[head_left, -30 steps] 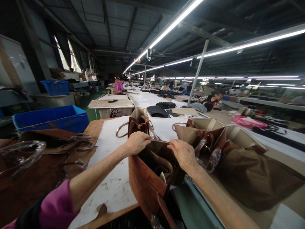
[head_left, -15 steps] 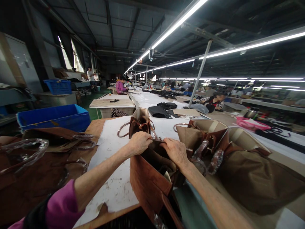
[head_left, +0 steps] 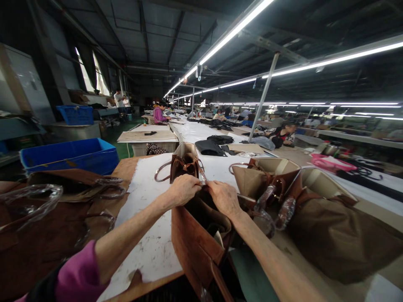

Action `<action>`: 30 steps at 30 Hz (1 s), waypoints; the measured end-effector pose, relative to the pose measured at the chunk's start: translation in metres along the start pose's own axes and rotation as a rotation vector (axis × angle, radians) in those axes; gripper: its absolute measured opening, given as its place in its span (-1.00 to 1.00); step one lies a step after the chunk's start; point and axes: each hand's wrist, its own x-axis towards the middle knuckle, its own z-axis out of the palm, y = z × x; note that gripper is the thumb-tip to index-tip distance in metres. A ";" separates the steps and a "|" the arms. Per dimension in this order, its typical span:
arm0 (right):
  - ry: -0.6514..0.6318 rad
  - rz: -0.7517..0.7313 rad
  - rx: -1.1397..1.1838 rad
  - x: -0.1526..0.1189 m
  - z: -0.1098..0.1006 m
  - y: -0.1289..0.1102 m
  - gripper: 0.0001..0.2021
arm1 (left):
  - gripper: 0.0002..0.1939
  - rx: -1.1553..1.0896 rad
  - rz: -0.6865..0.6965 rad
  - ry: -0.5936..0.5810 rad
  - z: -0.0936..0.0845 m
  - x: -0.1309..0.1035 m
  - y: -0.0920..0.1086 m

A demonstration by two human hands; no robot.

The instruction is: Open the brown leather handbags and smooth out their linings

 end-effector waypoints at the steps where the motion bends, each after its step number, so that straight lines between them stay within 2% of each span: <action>1: -0.011 0.001 0.007 0.002 0.001 -0.002 -0.83 | -0.78 -0.003 -0.007 -0.005 -0.001 0.000 0.001; 8: 0.005 -0.016 -0.017 0.001 -0.008 0.001 -0.82 | -0.75 0.011 -0.025 -0.024 -0.006 0.000 0.007; 18: -0.001 0.075 -0.018 -0.046 -0.028 0.052 -0.70 | -0.76 -0.078 0.039 -0.038 -0.006 -0.004 -0.001; 24: 0.045 0.137 0.077 -0.067 -0.031 0.061 -0.72 | -0.75 -0.094 0.024 -0.059 -0.008 -0.005 -0.002; 30: 0.075 0.168 0.266 -0.078 -0.025 0.069 -0.78 | -0.74 -0.107 0.026 -0.067 -0.009 -0.004 -0.002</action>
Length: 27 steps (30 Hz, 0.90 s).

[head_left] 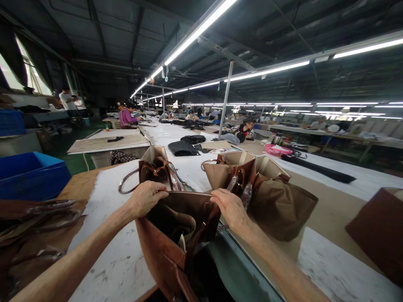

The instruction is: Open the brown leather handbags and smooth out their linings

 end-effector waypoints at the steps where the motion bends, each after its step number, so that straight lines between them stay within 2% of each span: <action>1: 0.002 -0.002 0.027 0.000 0.000 0.002 -0.78 | -0.74 -0.002 -0.002 -0.007 0.000 0.001 0.001; 7: -0.014 -0.002 0.040 0.000 -0.001 0.005 -0.66 | -0.72 -0.010 -0.025 -0.030 -0.002 0.004 0.005; 15: 0.016 0.012 -0.090 0.003 -0.008 -0.002 -0.71 | -0.69 0.002 -0.020 -0.061 -0.004 0.000 0.010; 20: -0.086 -0.146 -0.169 0.024 0.001 -0.027 -0.72 | -0.68 0.004 -0.004 -0.069 -0.002 -0.001 0.016; 24: -0.175 -0.233 -0.170 0.045 0.015 -0.057 -0.78 | -0.67 -0.010 -0.011 -0.071 0.000 0.000 0.014; 27: -0.197 -0.289 -0.183 0.055 0.022 -0.074 -0.85 | -0.68 -0.043 -0.010 -0.058 0.000 0.001 0.011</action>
